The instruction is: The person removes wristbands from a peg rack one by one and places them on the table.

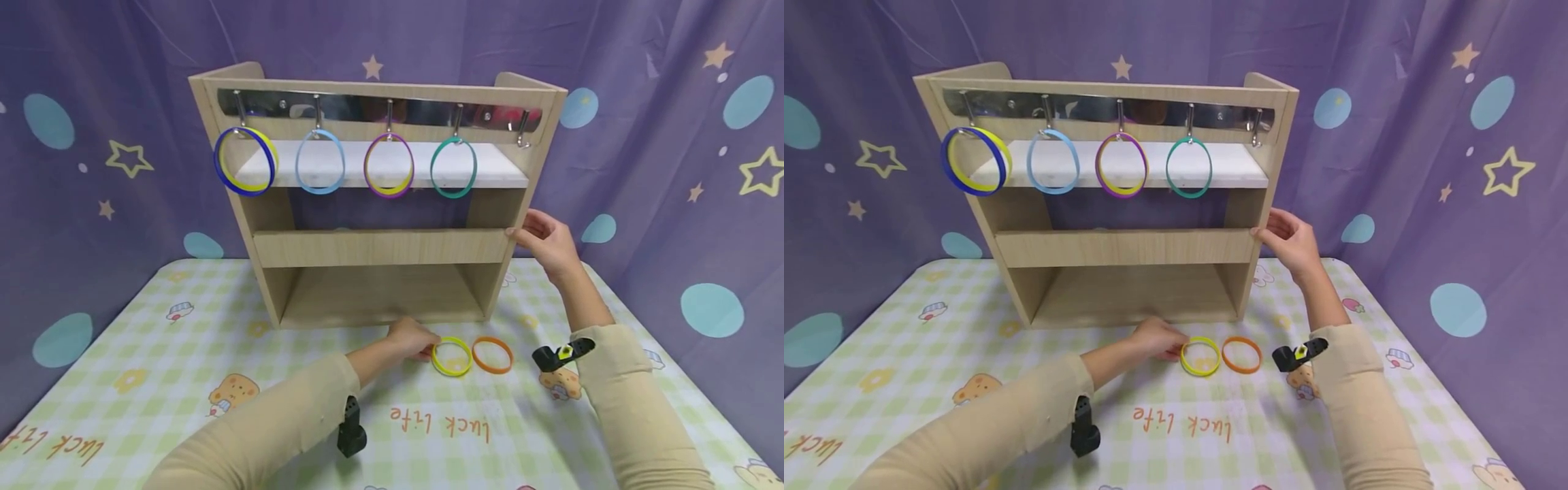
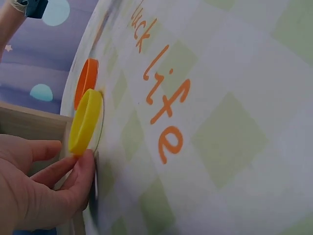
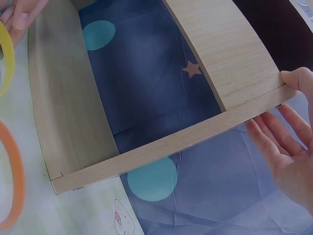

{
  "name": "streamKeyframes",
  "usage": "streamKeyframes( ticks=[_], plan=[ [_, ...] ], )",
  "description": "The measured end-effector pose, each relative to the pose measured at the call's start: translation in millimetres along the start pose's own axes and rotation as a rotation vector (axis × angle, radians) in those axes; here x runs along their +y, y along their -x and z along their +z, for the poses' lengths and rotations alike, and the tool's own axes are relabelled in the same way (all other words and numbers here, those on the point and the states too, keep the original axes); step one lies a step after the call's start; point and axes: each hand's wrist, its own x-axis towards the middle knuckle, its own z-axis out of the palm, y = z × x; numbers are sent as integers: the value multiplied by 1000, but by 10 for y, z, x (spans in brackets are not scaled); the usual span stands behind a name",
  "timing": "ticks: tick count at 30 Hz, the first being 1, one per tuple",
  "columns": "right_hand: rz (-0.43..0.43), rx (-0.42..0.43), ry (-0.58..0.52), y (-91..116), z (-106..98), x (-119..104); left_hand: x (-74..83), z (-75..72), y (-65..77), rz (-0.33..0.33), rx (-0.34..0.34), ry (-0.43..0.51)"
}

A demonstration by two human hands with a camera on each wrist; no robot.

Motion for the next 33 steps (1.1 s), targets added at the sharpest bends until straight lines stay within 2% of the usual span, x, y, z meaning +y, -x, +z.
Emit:
streamKeyframes(
  ticks=[3, 7, 15, 19, 24, 30, 33],
  plan=[
    [-6, 7, -20, -4, 17, -9, 29, -41, 9, 11, -3, -36],
    [-2, 28, -31, -12, 28, -14, 96, -106, 36, 25, -14, -39],
    [2, 79, 4, 5, 56, 9, 315, -208, 76, 84, -38, -77],
    [1, 91, 4, 3, 71, 6, 488, -261, 103, 129, -49, -71],
    [6, 96, 20, 1, 85, -1, 776, -370, 207, 184, -64, -114],
    [6, 93, 32, 9, 92, -3, 1121, -502, 355, 256, -78, -67],
    [7, 102, 19, 13, 92, 3, 1257, -553, 412, 306, -55, -38]
  ],
)
